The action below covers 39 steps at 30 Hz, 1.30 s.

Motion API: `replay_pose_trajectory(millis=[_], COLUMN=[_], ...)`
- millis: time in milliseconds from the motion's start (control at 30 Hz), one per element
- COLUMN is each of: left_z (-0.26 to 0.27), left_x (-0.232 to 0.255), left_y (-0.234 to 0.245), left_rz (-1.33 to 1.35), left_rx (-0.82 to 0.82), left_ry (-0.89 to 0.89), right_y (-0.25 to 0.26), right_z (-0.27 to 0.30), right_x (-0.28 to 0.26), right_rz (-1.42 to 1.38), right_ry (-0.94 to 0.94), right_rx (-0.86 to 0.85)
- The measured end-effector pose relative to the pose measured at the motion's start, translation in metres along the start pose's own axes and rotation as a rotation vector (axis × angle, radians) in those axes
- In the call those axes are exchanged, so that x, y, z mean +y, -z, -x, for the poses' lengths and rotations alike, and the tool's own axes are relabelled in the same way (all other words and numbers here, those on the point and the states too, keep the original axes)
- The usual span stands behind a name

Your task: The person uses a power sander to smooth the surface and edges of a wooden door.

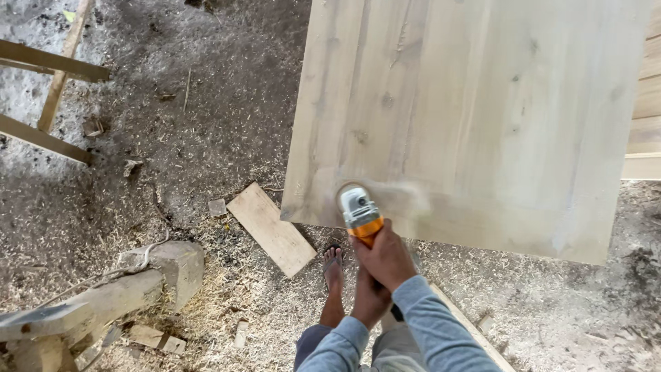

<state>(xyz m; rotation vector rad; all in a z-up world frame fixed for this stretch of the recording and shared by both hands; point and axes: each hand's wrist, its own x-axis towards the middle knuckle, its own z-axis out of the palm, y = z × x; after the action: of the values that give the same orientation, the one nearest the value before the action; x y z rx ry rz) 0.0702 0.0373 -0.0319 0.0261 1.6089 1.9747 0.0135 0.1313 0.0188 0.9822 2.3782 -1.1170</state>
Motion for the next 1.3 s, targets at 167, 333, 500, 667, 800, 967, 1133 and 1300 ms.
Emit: replay_pose_trajectory(millis=[167,333,500,667,800,967,1133,1300], left_z=[0.009,0.014,0.01,-0.016,-0.023,-0.018,-0.003,0.012], left_x=[-0.002,0.005,0.01,0.017,0.027,0.047,0.048,0.011], left_y=[-0.019,-0.03,-0.033,-0.02,0.008,0.043,0.051,0.04], left_rz=[-0.094,-0.068,-0.242,-0.538,-0.541,-0.379,-0.345,-0.447], left_rx=[-0.042,-0.135,-0.235,-0.359,-0.302,-0.115,0.115,0.01], left_ry=[0.015,0.046,0.046,0.112,0.159,-0.011,-0.11,0.015], right_y=[0.011,0.015,0.015,0.003,-0.019,-0.044,-0.051,-0.029], right_z=[0.004,0.012,0.014,0.005,-0.011,-0.015,-0.004,0.009], right_x=[0.024,0.046,0.082,0.095,0.069,0.022,-0.013,-0.011], right_rz=[0.064,0.027,-0.071,-0.3,-0.366,-0.342,-0.206,-0.095], right_ry=[-0.043,-0.095,-0.154,-0.152,-0.08,0.027,0.11,-0.008], right_rx=[0.065,0.103,0.209,0.339,0.299,0.176,0.018,-0.149])
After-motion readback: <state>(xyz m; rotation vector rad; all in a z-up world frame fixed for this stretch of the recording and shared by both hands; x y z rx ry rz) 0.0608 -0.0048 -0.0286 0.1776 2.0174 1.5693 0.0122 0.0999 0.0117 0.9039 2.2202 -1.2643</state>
